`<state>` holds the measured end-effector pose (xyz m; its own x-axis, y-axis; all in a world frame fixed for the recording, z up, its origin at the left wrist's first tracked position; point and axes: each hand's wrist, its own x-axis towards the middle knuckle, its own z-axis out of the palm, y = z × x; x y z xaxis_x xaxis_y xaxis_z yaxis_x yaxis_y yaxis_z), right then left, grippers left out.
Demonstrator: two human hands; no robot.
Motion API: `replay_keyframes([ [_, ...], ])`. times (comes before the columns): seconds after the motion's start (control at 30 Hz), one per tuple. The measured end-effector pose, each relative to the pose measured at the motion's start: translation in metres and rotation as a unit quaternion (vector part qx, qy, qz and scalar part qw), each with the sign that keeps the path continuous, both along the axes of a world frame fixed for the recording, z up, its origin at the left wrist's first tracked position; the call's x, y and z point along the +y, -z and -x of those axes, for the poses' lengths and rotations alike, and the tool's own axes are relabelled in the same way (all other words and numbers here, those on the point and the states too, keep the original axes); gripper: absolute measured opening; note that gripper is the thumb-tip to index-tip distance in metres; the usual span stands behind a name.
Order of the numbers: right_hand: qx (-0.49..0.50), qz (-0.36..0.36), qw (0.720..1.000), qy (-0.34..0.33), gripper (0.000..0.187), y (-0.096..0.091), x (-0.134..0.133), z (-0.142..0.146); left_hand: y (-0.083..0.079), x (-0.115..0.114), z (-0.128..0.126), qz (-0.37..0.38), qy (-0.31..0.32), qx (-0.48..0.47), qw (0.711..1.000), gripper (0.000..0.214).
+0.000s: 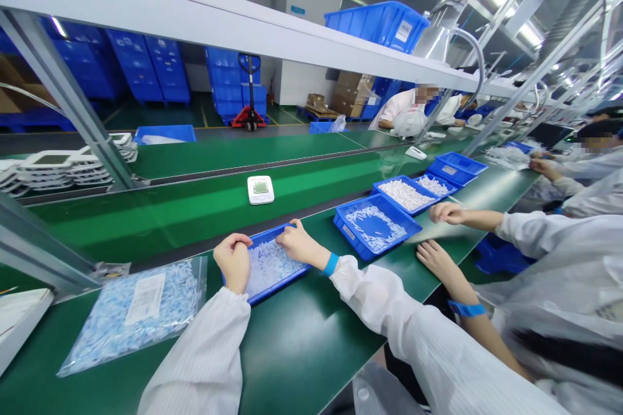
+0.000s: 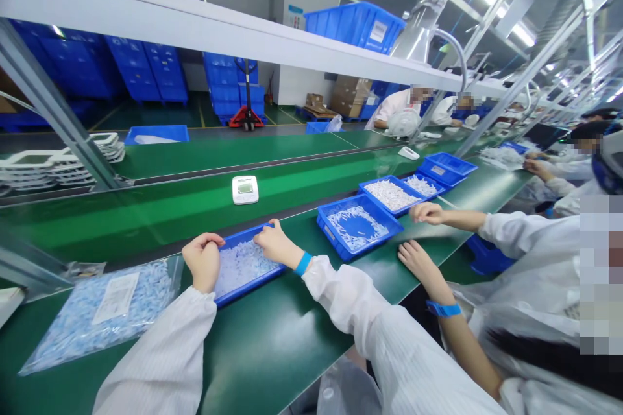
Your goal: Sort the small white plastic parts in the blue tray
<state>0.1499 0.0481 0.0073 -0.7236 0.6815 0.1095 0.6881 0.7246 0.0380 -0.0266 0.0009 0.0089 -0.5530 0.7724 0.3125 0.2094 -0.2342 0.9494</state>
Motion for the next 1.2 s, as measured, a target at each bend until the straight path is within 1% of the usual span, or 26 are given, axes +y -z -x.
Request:
replay_keyframes([
  [0.07, 0.012, -0.009, 1.0, 0.003, 0.025, 0.0, -0.003, 0.002, -0.001, 0.0, 0.0, 0.002, 0.006, -0.007, 1.0, 0.023],
  [0.13, 0.05, -0.034, 0.998, 0.002, 0.032, -0.004, -0.009, 0.002, 0.0, 0.0, 0.001, 0.007, 0.018, -0.014, 1.0, 0.022],
  [0.2, 0.111, -0.079, 0.991, -0.003, 0.041, -0.012, -0.017, -0.005, 0.001, 0.001, 0.001, 0.015, 0.033, -0.02, 0.999, 0.022],
  [0.27, 0.198, -0.147, 0.969, 0.017, 0.043, -0.025, -0.027, -0.022, 0.003, 0.003, 0.002, 0.026, 0.051, -0.013, 0.998, 0.022],
  [0.3, 0.247, -0.188, 0.949, 0.046, 0.041, -0.032, -0.031, -0.035, 0.005, 0.004, 0.002, 0.032, 0.059, -0.005, 0.998, 0.022],
  [0.33, 0.296, -0.231, 0.922, 0.094, 0.038, -0.039, -0.035, -0.051, 0.006, 0.004, 0.002, 0.036, 0.066, 0.005, 0.997, 0.022],
  [0.4, 0.36, -0.304, 0.854, 0.221, 0.032, -0.046, -0.04, -0.088, 0.007, 0.006, 0.001, 0.041, 0.077, 0.027, 0.996, 0.023],
  [0.43, 0.368, -0.319, 0.824, 0.29, 0.031, -0.047, -0.041, -0.107, 0.008, 0.006, 0.001, 0.043, 0.08, 0.036, 0.995, 0.023],
  [0.47, 0.357, -0.311, 0.809, 0.348, 0.03, -0.044, -0.043, -0.126, 0.008, 0.006, 0.0, 0.046, 0.082, 0.043, 0.995, 0.023],
  [0.5, 0.338, -0.285, 0.806, 0.393, 0.029, -0.039, -0.045, -0.142, 0.008, 0.006, 0.0, 0.05, 0.083, 0.051, 0.994, 0.023],
  [0.53, 0.321, -0.251, 0.81, 0.422, 0.028, -0.032, -0.047, -0.155, 0.008, 0.005, 0.0, 0.055, 0.086, 0.06, 0.993, 0.023],
  [0.6, 0.315, -0.195, 0.822, 0.433, 0.027, -0.015, -0.056, -0.171, 0.008, 0.004, 0.0, 0.068, 0.094, 0.082, 0.99, 0.023],
  [0.67, 0.321, -0.182, 0.832, 0.415, 0.027, -0.001, -0.067, -0.175, 0.007, 0.002, 0.001, 0.078, 0.103, 0.111, 0.985, 0.023],
  [0.7, 0.324, -0.179, 0.839, 0.399, 0.026, 0.003, -0.073, -0.173, 0.007, 0.002, 0.001, 0.083, 0.105, 0.132, 0.982, 0.023],
  [0.77, 0.336, -0.169, 0.854, 0.36, 0.024, 0.003, -0.083, -0.167, 0.008, 0.001, 0.0, 0.101, 0.11, 0.198, 0.969, 0.023],
  [0.8, 0.345, -0.162, 0.86, 0.34, 0.024, 0.001, -0.087, -0.163, 0.008, 0.0, -0.002, 0.115, 0.115, 0.247, 0.955, 0.024],
  [0.83, 0.355, -0.155, 0.863, 0.324, 0.024, -0.002, -0.09, -0.16, 0.008, -0.002, -0.004, 0.131, 0.123, 0.305, 0.935, 0.025],
  [0.87, 0.365, -0.149, 0.865, 0.312, 0.024, -0.005, -0.091, -0.156, 0.008, -0.004, -0.007, 0.146, 0.129, 0.369, 0.909, 0.027],
  [0.97, 0.385, -0.129, 0.867, 0.288, 0.024, -0.011, -0.093, -0.147, 0.01, -0.011, -0.018, 0.174, 0.132, 0.543, 0.811, 0.034],
  [1.0, 0.391, -0.121, 0.868, 0.28, 0.024, -0.011, -0.093, -0.142, 0.011, -0.013, -0.021, 0.18, 0.131, 0.582, 0.782, 0.036],
  [1.03, 0.395, -0.113, 0.871, 0.269, 0.024, -0.01, -0.093, -0.137, 0.011, -0.014, -0.024, 0.185, 0.131, 0.609, 0.76, 0.037],
  [1.07, 0.395, -0.104, 0.877, 0.254, 0.024, -0.009, -0.094, -0.13, 0.012, -0.016, -0.025, 0.191, 0.134, 0.626, 0.744, 0.038],
  [1.1, 0.39, -0.092, 0.886, 0.232, 0.024, -0.009, -0.094, -0.122, 0.012, -0.016, -0.026, 0.196, 0.136, 0.635, 0.735, 0.039],
  [1.2, 0.329, -0.057, 0.933, 0.136, 0.024, -0.015, -0.089, -0.092, 0.012, -0.016, -0.027, 0.207, 0.134, 0.642, 0.726, 0.04],
])
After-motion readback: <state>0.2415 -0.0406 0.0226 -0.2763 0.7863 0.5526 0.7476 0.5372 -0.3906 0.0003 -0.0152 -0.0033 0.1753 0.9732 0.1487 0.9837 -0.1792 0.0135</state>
